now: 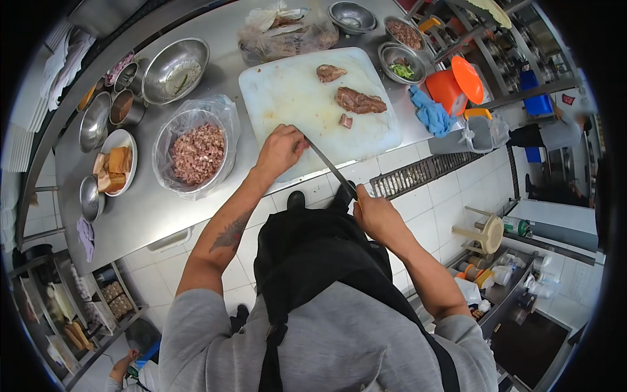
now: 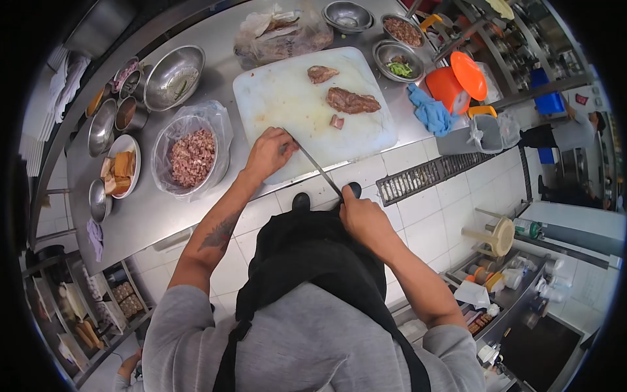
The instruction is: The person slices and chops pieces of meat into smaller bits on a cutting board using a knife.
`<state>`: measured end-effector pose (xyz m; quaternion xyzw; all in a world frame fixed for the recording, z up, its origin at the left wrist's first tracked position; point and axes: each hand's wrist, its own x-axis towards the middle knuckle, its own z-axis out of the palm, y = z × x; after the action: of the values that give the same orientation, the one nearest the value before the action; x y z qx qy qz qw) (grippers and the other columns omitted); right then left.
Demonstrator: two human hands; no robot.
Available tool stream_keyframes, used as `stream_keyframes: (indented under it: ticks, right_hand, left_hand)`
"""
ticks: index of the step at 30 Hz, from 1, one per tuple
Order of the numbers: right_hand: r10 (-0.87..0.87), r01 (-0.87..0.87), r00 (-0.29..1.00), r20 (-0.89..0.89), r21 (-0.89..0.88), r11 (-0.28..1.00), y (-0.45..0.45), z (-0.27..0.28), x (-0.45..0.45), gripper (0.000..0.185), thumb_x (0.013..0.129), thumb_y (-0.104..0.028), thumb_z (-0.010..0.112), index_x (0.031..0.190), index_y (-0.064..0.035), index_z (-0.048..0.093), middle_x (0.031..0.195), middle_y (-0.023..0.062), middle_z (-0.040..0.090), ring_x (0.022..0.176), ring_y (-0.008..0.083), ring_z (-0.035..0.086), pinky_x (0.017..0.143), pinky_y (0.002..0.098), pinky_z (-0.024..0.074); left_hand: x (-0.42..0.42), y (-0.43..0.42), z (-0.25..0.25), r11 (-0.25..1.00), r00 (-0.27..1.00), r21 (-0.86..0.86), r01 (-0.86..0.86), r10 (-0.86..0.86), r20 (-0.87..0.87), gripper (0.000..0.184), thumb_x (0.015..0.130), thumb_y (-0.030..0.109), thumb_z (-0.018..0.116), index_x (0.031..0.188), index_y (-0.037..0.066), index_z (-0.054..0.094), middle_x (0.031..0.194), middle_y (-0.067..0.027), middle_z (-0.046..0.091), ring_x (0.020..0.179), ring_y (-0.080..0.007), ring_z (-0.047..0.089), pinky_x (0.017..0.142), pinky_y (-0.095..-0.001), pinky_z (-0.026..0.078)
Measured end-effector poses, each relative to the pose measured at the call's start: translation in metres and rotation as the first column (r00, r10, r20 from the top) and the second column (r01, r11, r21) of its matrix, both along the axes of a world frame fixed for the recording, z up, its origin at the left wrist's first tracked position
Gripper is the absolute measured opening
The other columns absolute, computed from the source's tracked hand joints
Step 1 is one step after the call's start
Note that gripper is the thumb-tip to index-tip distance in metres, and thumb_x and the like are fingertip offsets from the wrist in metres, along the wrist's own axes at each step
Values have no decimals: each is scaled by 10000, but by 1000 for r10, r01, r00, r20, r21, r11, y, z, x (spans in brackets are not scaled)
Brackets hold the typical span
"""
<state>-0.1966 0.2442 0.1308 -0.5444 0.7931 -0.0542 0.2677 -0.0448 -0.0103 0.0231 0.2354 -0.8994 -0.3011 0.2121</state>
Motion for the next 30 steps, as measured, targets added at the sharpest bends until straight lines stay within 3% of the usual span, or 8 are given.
stream_keyframes:
  ticks: [8, 9, 12, 17, 20, 22, 24, 30]
  right_hand:
    - [25, -27, 986, 162, 9, 1000, -11, -31, -20, 277, 1022, -200, 560, 1202, -5, 479, 892, 315, 707, 696, 457, 715, 637, 563, 564]
    - [27, -27, 987, 157, -2, 1000, -13, -23, -29, 277, 1022, -200, 560, 1202, -5, 479, 892, 315, 707, 696, 457, 715, 637, 563, 564]
    - [-458, 262, 583, 671, 378, 888, -16, 17, -31, 407, 1052, -225, 551, 1421, -87, 446, 654, -25, 420, 442, 79, 430, 388, 280, 367]
    - [-504, 302, 370, 781, 412, 860, -17, 15, -36, 391, 1047, -198, 556, 1394, -50, 451, 644, -12, 433, 419, 96, 402, 379, 274, 357]
    - [-542, 301, 378, 750, 454, 839, -9, -2, -42, 681, 1043, -197, 559, 1626, -49, 240, 645, -11, 434, 441, 98, 432, 392, 301, 386]
    - [-530, 309, 387, 754, 436, 846, -8, 1, -42, 697, 1043, -196, 559, 1633, -39, 224, 646, -10, 435, 438, 101, 432, 394, 300, 390]
    - [-531, 337, 410, 742, 417, 844, -4, 4, -40, 419, 1059, -202, 548, 1428, -64, 406, 647, -4, 441, 446, 112, 428, 402, 298, 373]
    - [-503, 350, 457, 733, 372, 860, 7, 3, -45, 283, 1066, -216, 540, 1289, -62, 457, 650, 2, 449, 446, 113, 445, 403, 301, 392]
  left_hand:
    - [4, 4, 1, 999, 999, -44, -9, 7, -39, 111, 805, 32, 762, 908, 69, 741, 936, -88, 704, 931, -291, 662, 878, -392, 566]
    - [2, 5, 8, 988, 992, 113, -108, 115, -52, 122, 808, 64, 771, 917, 52, 718, 938, -110, 700, 913, -303, 670, 858, -403, 568]
    - [13, 8, 26, 934, 965, 245, -261, 262, 28, 180, 815, 109, 786, 947, 29, 693, 938, -151, 691, 874, -329, 688, 828, -423, 577]
    - [13, -4, 10, 985, 980, -5, -171, 170, 104, 221, 807, 104, 786, 988, 12, 697, 945, -196, 683, 869, -370, 699, 823, -441, 586]
    - [5, -26, -1, 960, 940, 0, -280, 275, 202, 233, 808, 70, 764, 1027, 6, 714, 963, -199, 687, 939, -392, 696, 873, -446, 578]
    - [-6, -40, -8, 926, 954, -248, -285, 250, -163, 240, 839, 38, 716, 1076, 26, 750, 979, -186, 710, 890, -388, 714, 844, -441, 583]
    - [-22, -51, -8, 970, 983, -160, -181, 172, -69, 258, 845, 19, 693, 1095, 32, 757, 995, -182, 712, 915, -389, 712, 864, -441, 580]
    - [-29, -46, 30, 978, 900, 91, 187, -208, 383, 340, 829, 10, 689, 1161, 39, 757, 1095, -181, 711, 1045, -367, 688, 966, -437, 547]
